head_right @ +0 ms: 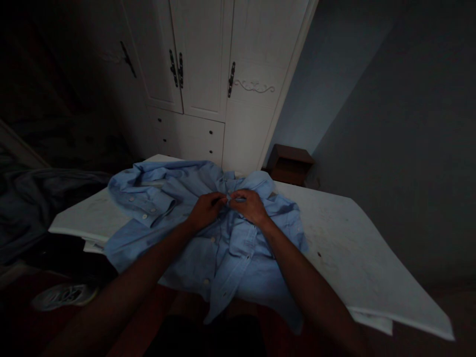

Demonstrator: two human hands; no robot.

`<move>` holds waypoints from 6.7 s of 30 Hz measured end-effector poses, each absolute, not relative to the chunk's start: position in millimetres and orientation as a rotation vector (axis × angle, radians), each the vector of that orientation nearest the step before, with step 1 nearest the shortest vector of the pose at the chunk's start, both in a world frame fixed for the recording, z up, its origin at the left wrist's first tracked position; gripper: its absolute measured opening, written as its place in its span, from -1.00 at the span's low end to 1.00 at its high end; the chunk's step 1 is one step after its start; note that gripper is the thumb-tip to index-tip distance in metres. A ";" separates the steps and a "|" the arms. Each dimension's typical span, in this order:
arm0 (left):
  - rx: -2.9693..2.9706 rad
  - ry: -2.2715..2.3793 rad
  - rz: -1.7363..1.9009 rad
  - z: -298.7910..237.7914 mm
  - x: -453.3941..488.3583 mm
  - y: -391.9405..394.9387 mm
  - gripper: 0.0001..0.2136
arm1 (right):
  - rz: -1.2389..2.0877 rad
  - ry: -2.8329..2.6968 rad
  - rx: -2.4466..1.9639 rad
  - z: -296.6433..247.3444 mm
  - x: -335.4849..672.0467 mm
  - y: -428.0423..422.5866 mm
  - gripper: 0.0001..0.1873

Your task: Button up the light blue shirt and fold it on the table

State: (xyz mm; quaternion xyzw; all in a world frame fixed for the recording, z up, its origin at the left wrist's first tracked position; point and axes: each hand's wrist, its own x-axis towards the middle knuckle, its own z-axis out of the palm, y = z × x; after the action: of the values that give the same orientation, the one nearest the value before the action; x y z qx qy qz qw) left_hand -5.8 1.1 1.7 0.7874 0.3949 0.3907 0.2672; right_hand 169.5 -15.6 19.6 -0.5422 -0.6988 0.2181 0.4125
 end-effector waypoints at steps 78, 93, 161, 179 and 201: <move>2.080 1.223 1.097 -1.0 -5.0 4.1 -0.76 | 0.034 -2.021 -1.071 9.2 162.9 -23.0 -0.73; 1.920 1.252 1.158 -2.9 -5.0 6.9 -0.82 | 0.127 -1.909 -1.142 10.5 160.4 -20.2 -0.85; 2.681 1.477 1.109 7.1 -11.6 -5.8 -0.72 | 0.739 -1.729 -1.392 68.7 169.2 -54.9 -0.69; 2.780 1.354 1.279 6.8 -11.1 -7.7 -0.86 | 0.193 -1.942 -1.441 48.0 152.3 -44.5 -0.84; 2.271 0.985 1.396 0.0 -10.0 -4.7 -0.79 | 0.638 -1.733 -1.314 36.0 166.3 -31.0 -0.71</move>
State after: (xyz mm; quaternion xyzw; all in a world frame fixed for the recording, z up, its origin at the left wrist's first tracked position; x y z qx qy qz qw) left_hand -10.0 -4.7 0.0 0.7902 0.3429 0.4855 0.1493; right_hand 166.3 -31.0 36.0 -0.5251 -0.6926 0.2551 0.4238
